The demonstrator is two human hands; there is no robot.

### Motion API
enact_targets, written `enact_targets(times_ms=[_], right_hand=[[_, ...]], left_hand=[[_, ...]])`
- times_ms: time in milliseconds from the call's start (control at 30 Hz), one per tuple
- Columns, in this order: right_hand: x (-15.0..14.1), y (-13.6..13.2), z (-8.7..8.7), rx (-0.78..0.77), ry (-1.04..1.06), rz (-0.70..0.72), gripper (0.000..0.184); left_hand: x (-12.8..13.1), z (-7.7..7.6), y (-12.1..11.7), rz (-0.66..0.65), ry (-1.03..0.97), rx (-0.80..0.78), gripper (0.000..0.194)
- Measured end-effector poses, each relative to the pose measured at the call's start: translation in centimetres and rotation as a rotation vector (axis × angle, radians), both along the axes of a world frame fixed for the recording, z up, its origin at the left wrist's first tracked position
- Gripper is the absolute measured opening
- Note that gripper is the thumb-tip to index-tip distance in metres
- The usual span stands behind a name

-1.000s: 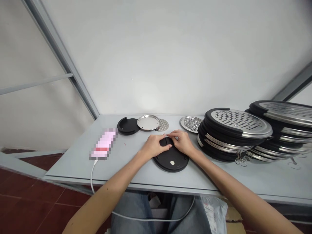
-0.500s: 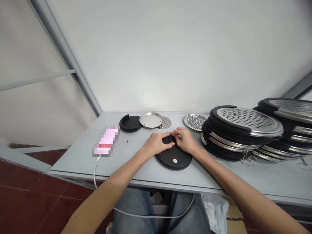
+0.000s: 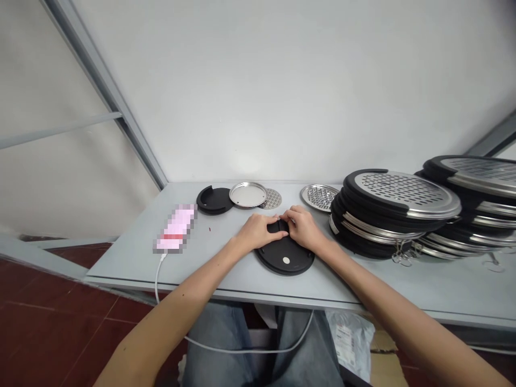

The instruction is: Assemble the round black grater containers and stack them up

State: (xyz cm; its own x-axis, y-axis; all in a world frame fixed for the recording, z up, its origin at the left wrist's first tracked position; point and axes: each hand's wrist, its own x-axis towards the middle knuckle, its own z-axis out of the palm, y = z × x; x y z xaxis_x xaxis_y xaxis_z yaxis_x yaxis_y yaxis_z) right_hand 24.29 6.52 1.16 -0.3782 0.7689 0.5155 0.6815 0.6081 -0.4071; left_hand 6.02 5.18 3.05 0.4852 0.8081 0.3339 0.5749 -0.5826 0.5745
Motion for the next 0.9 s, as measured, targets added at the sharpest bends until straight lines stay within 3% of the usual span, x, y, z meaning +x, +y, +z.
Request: enact_targets(times_ms=[267, 667, 900], right_hand=[[-0.1, -0.7, 0.2, 0.039, -0.111, -0.089, 0.020], [0.0, -1.1, 0.1, 0.065, -0.119, -0.090, 0.018], [0.3, -1.1, 0.1, 0.035, -0.072, -0.100, 0.020]], left_hand=[[0.0, 0.3, 0.2, -0.047, 0.055, 0.012, 0.042], [0.2, -0.2, 0.5, -0.030, 0.060, -0.001, 0.047], [0.2, 0.9, 0.6, -0.125, 0.151, 0.044, 0.043]])
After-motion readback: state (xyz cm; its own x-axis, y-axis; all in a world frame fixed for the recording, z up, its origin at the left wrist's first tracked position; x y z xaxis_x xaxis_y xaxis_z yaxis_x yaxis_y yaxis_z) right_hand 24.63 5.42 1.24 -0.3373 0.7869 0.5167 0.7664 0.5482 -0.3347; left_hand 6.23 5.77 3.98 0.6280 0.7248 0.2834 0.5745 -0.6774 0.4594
